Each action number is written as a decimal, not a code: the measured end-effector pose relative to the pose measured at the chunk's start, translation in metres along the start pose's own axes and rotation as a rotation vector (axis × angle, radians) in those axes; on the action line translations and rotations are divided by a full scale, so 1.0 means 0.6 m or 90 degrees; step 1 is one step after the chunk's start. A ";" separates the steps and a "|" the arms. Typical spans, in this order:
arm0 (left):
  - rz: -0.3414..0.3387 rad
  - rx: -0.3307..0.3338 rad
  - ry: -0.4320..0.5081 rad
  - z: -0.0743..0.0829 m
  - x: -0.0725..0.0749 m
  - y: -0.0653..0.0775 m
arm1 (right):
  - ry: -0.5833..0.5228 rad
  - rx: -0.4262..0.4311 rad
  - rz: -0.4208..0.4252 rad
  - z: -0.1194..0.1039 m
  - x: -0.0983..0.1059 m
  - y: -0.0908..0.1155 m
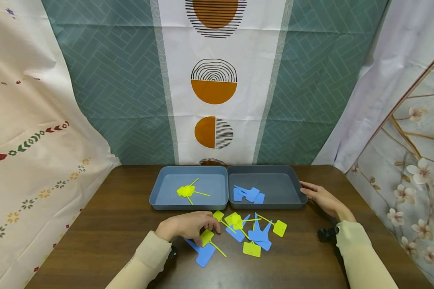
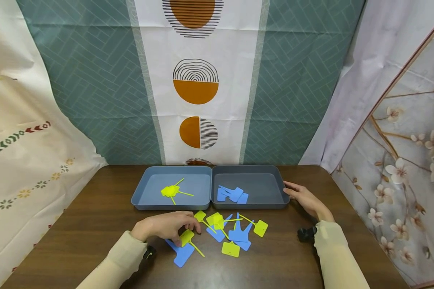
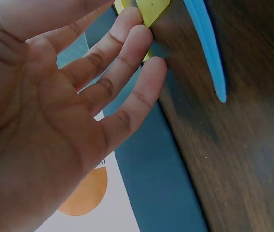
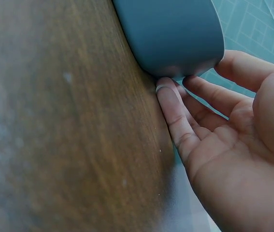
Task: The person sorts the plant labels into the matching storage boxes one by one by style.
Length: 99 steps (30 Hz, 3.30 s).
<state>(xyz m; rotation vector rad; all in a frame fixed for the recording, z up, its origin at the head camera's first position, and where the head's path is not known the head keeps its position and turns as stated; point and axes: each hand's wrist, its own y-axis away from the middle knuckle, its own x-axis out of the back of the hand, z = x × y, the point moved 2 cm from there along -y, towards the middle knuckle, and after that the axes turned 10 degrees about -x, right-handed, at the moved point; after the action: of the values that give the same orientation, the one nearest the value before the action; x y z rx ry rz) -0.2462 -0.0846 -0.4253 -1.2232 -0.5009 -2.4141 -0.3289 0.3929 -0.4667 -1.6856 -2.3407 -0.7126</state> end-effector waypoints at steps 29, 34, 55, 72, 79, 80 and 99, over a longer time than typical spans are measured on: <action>0.103 -0.052 0.053 -0.012 0.024 0.002 | 0.014 0.000 0.004 0.001 0.001 -0.004; 0.154 -0.053 0.100 -0.013 0.039 0.008 | 0.014 0.000 0.003 0.001 0.002 -0.005; 0.341 -0.053 0.049 -0.023 0.081 0.035 | 0.001 -0.004 0.003 0.003 0.002 -0.005; 0.417 -0.024 0.020 -0.026 0.151 0.058 | 0.014 -0.008 0.003 0.000 0.001 -0.006; 0.400 0.020 -0.001 -0.044 0.189 0.061 | -0.003 -0.003 -0.002 -0.003 0.001 -0.008; 0.392 0.026 -0.007 -0.046 0.195 0.060 | -0.004 -0.003 -0.002 -0.003 0.001 -0.008; 0.188 0.097 -0.028 -0.095 0.264 0.001 | 0.001 -0.005 0.004 0.000 0.002 -0.007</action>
<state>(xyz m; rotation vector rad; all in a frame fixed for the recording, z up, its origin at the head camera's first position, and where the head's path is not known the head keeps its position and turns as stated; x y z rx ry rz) -0.3706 -0.1404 -0.3270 -1.1940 -0.4703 -2.0688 -0.3329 0.3931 -0.4673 -1.6940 -2.3339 -0.7230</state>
